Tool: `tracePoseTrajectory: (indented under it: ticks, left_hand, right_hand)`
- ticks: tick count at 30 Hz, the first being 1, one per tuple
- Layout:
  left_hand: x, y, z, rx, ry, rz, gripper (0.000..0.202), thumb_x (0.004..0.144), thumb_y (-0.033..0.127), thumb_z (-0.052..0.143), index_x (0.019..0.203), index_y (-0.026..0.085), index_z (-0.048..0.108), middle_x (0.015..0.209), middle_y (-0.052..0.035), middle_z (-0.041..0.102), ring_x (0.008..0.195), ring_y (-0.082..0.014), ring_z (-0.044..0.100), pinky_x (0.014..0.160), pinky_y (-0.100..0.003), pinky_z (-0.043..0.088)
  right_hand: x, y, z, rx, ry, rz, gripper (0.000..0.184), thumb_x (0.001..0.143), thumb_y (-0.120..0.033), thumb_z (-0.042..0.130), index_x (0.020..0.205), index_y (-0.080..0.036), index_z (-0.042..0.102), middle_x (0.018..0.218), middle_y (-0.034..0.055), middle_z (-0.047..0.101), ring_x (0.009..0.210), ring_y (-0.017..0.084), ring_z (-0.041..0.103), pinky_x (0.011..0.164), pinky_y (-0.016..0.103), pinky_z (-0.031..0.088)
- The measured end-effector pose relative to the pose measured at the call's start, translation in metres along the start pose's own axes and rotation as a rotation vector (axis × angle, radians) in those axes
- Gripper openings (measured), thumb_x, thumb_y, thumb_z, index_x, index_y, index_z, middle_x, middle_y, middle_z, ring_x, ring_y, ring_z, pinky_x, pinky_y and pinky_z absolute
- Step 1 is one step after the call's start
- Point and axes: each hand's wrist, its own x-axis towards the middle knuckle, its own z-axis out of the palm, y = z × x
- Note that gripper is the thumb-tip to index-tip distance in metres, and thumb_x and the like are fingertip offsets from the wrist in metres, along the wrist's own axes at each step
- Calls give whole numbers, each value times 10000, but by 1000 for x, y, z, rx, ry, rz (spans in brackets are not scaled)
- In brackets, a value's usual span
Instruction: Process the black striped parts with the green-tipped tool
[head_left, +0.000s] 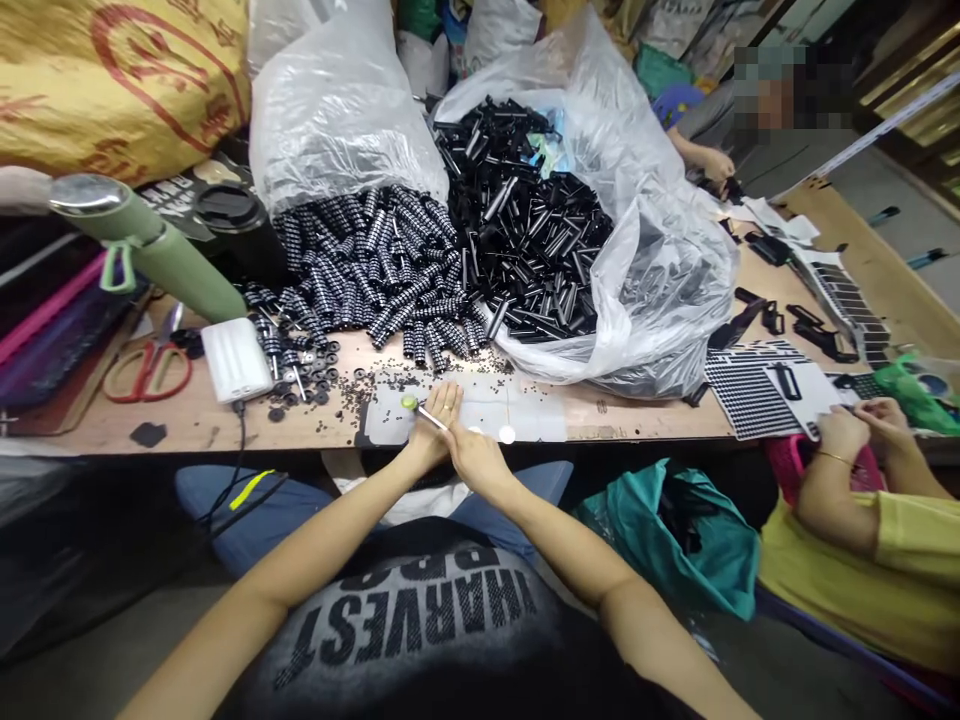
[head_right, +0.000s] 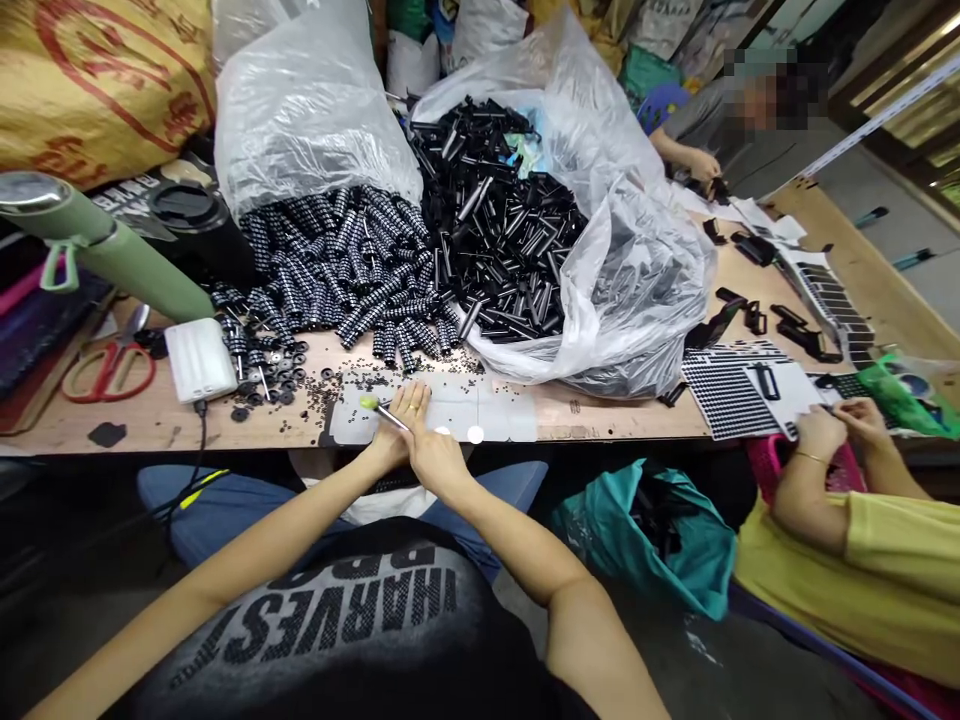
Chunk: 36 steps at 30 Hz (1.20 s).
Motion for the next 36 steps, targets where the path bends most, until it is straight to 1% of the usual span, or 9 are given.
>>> tracePoseTrajectory:
  ticks: [5, 8, 11, 14, 19, 23, 26, 31, 36]
  left_hand:
    - [16, -12, -8, -55, -64, -70, 489, 887, 167, 381, 1342, -3, 440, 1276, -256, 545, 1215, -317, 500, 994, -458, 399]
    - [10, -7, -24, -60, -102, -172, 427, 872, 66, 347, 1257, 44, 530, 1045, -200, 634, 1008, -284, 585, 835, -404, 485]
    - [-10, 2, -41, -74, -130, -107, 359, 877, 75, 381, 1165, 105, 593, 949, -155, 632, 902, -255, 581, 765, -363, 500]
    - [-7, -10, -54, -32, -73, -127, 367, 873, 69, 393, 1183, 109, 586, 1097, -193, 608, 1006, -275, 569, 813, -391, 494]
    - [60, -72, -47, 82, 52, 52, 450, 836, -1, 374, 1190, 164, 596, 1449, -181, 400, 1381, -318, 308, 1081, -579, 262]
    - [95, -96, -35, 89, 17, 171, 365, 800, 2, 411, 1019, 167, 652, 1482, -157, 379, 1419, -311, 245, 1097, -619, 204]
    - [100, -89, -36, 36, 51, 196, 350, 808, 13, 409, 1025, 161, 641, 1450, -157, 430, 1401, -300, 293, 1102, -597, 224]
    - [83, -63, -52, -290, 215, 23, 277, 874, 147, 445, 1113, 150, 586, 1151, -157, 632, 1203, -288, 512, 1004, -500, 402]
    - [49, -59, -61, -702, 214, -361, 316, 898, 432, 474, 1039, 162, 559, 888, -83, 647, 841, -225, 625, 799, -377, 509]
  right_hand:
    - [4, 5, 1, -37, -7, 56, 401, 1015, -401, 203, 1037, -219, 560, 827, 57, 706, 729, 201, 657, 617, 265, 363]
    - [9, 30, -14, -51, 72, 161, 406, 1014, -429, 212, 978, -227, 563, 790, 37, 697, 697, 190, 646, 602, 264, 337]
    - [14, 70, -20, -132, 105, 296, 385, 1005, -442, 265, 965, -218, 576, 820, 53, 692, 696, 189, 631, 612, 270, 335]
    - [15, 105, -13, -185, 112, 385, 370, 997, -430, 307, 955, -197, 592, 863, 77, 680, 742, 199, 617, 645, 280, 359]
    - [33, 119, -10, -143, 338, 219, 296, 972, -377, 398, 1000, -161, 599, 1024, 104, 634, 978, 228, 545, 834, 301, 393]
    - [84, 110, -39, -74, 468, 73, 279, 959, -359, 422, 1086, -154, 564, 1120, 117, 602, 1075, 224, 487, 941, 311, 364]
    - [133, 105, -61, -106, 428, 222, 307, 945, -356, 443, 1126, -124, 532, 1135, 159, 601, 1085, 252, 488, 927, 358, 366]
    - [175, 98, -64, -95, 385, 295, 357, 873, -297, 569, 1149, -80, 507, 1026, 180, 653, 1020, 262, 544, 897, 379, 363]
    - [161, 103, -65, -85, 377, 249, 277, 930, -196, 430, 1197, -161, 495, 1113, 110, 656, 1069, 209, 557, 936, 342, 337]
